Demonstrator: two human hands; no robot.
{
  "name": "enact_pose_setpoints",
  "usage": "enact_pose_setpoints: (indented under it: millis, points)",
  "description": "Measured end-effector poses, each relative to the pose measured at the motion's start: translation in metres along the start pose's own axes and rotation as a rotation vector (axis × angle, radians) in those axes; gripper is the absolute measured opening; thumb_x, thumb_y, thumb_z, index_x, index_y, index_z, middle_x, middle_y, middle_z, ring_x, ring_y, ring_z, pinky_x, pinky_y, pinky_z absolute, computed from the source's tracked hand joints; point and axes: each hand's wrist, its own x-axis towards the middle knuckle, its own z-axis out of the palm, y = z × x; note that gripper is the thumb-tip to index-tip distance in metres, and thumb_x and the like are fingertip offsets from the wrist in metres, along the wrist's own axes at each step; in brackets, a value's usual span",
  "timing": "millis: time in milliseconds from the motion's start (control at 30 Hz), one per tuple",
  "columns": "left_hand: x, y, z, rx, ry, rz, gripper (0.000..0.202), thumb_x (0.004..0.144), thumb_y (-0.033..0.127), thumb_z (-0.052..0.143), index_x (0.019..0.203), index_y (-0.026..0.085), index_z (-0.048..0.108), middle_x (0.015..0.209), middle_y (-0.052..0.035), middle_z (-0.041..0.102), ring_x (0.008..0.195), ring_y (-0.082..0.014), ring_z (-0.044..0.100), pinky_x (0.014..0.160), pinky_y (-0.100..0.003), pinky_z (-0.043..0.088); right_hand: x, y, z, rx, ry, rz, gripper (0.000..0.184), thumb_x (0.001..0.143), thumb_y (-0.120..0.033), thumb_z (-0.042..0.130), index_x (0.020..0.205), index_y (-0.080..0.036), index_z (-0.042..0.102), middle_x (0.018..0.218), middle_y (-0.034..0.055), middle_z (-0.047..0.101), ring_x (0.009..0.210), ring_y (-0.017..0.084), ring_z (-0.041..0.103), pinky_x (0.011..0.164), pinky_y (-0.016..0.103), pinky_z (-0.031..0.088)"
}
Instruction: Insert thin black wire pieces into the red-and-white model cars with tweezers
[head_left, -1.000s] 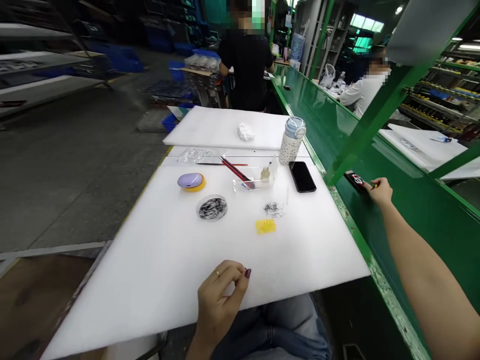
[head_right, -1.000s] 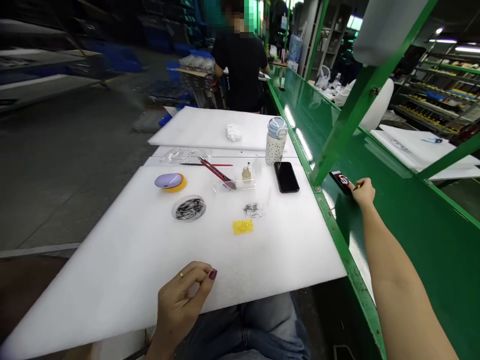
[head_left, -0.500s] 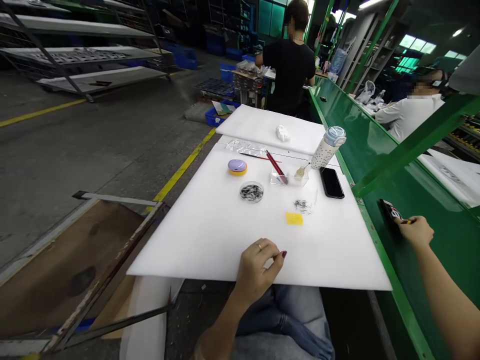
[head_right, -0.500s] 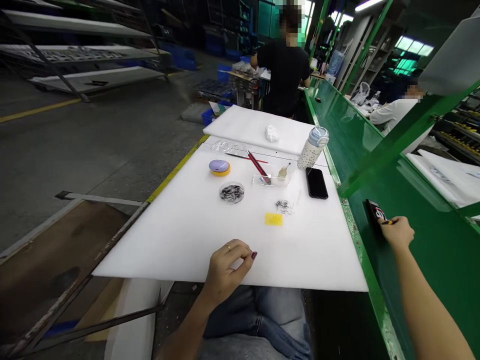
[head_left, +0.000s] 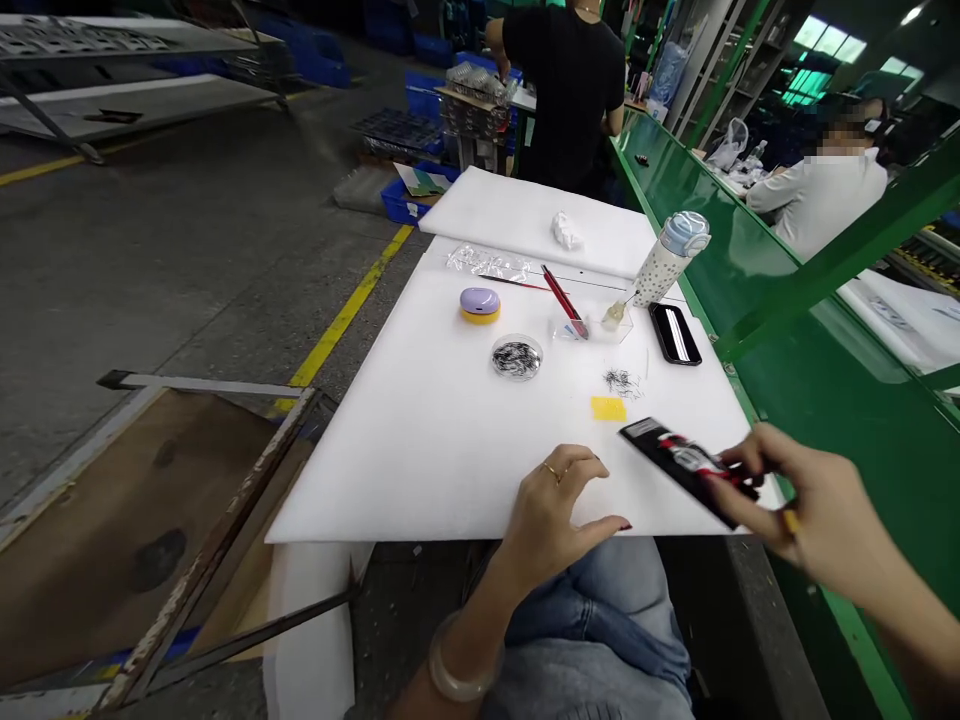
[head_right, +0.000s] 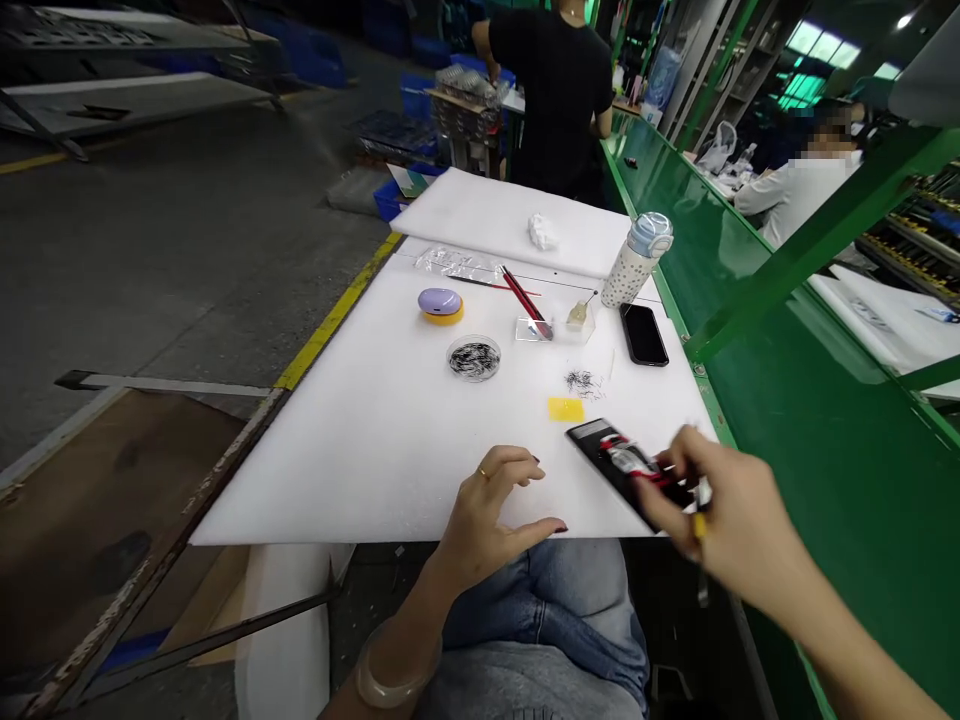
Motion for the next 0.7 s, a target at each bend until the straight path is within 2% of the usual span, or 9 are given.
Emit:
enact_pose_setpoints:
  millis: [67, 167, 267, 333, 467, 533, 600, 633, 700]
  points:
    - [0.0, 0.0, -0.001, -0.001, -0.006, 0.006, 0.044, 0.08, 0.048, 0.082, 0.107, 0.022, 0.057, 0.102, -0.0054, 0.066, 0.088, -0.0193, 0.07, 0.071, -0.03, 0.059, 0.007, -0.03, 0.018, -0.009, -0.065, -0.133, 0.03, 0.088, -0.037, 0.066, 0.075, -0.025, 0.041, 0.061, -0.0014, 0.062, 0.044, 0.012, 0.048, 0.043, 0.025, 0.037]
    - [-0.001, 0.002, -0.001, -0.003, -0.014, 0.005, 0.031, 0.082, 0.038, 0.08, 0.098, 0.022, 0.058, 0.096, -0.0029, 0.067, 0.085, -0.0183, 0.069, 0.073, -0.03, 0.058, 0.015, -0.05, 0.039, -0.028, -0.048, -0.215, 0.029, 0.088, -0.031, 0.064, 0.076, -0.025, 0.038, 0.057, -0.0043, 0.053, 0.042, 0.011, 0.046, 0.042, 0.024, 0.033]
    - [-0.001, 0.003, -0.001, -0.009, 0.015, -0.012, 0.018, 0.086, 0.022, 0.074, 0.092, 0.022, 0.058, 0.091, -0.0012, 0.069, 0.081, -0.0161, 0.068, 0.073, -0.028, 0.056, 0.018, -0.054, 0.049, -0.016, -0.019, -0.233, 0.032, 0.088, -0.032, 0.065, 0.076, -0.026, 0.036, 0.056, -0.0054, 0.05, 0.04, 0.011, 0.044, 0.04, 0.024, 0.031]
    - [-0.001, 0.004, -0.001, -0.015, 0.04, -0.019, 0.012, 0.089, 0.018, 0.069, 0.094, 0.021, 0.058, 0.091, -0.0013, 0.07, 0.081, -0.0155, 0.068, 0.073, -0.027, 0.055, 0.016, -0.055, 0.05, 0.027, -0.029, -0.226, 0.033, 0.089, -0.034, 0.068, 0.076, -0.025, 0.038, 0.056, -0.0055, 0.051, 0.04, 0.01, 0.043, 0.04, 0.024, 0.03]
    - [0.0, 0.004, -0.004, -0.016, 0.045, -0.018, 0.012, 0.092, 0.012, 0.06, 0.099, 0.021, 0.062, 0.093, -0.0024, 0.071, 0.081, -0.0154, 0.066, 0.073, -0.027, 0.054, 0.019, -0.05, 0.041, 0.2, -0.183, -0.184, 0.034, 0.084, -0.042, 0.077, 0.078, -0.024, 0.05, 0.061, -0.0044, 0.06, 0.045, 0.011, 0.051, 0.043, 0.023, 0.037]
    - [0.001, 0.004, -0.005, -0.021, 0.047, -0.025, 0.014, 0.091, 0.009, 0.061, 0.098, 0.021, 0.063, 0.093, -0.0022, 0.071, 0.08, -0.0148, 0.066, 0.071, -0.026, 0.054, 0.035, -0.037, 0.035, 0.28, -0.229, -0.146, 0.027, 0.089, -0.046, 0.072, 0.082, -0.023, 0.06, 0.065, -0.0015, 0.066, 0.053, 0.013, 0.06, 0.047, 0.024, 0.043]
    - [0.001, 0.003, -0.005, -0.036, 0.054, -0.04, 0.015, 0.09, 0.008, 0.062, 0.097, 0.021, 0.063, 0.093, -0.0022, 0.07, 0.081, -0.0142, 0.066, 0.072, -0.025, 0.055, 0.064, -0.018, 0.035, 0.324, -0.139, -0.087, 0.028, 0.097, -0.046, 0.059, 0.084, -0.023, 0.067, 0.071, 0.0026, 0.072, 0.059, 0.016, 0.066, 0.051, 0.026, 0.046]
    - [0.0, 0.003, -0.005, -0.044, 0.059, -0.05, 0.015, 0.089, 0.007, 0.062, 0.097, 0.02, 0.063, 0.094, -0.0022, 0.07, 0.082, -0.0138, 0.067, 0.073, -0.025, 0.055, 0.082, -0.006, 0.038, 0.324, -0.03, -0.05, 0.033, 0.099, -0.046, 0.054, 0.081, -0.022, 0.068, 0.073, 0.0045, 0.074, 0.059, 0.017, 0.067, 0.053, 0.028, 0.047]
    - [0.0, 0.003, -0.006, -0.054, 0.075, -0.068, 0.016, 0.089, 0.006, 0.061, 0.097, 0.02, 0.063, 0.095, -0.0022, 0.07, 0.084, -0.013, 0.068, 0.076, -0.024, 0.056, 0.123, 0.018, 0.05, 0.321, 0.186, 0.006, 0.035, 0.097, -0.048, 0.055, 0.077, -0.022, 0.066, 0.071, 0.0058, 0.074, 0.059, 0.019, 0.067, 0.057, 0.032, 0.05]
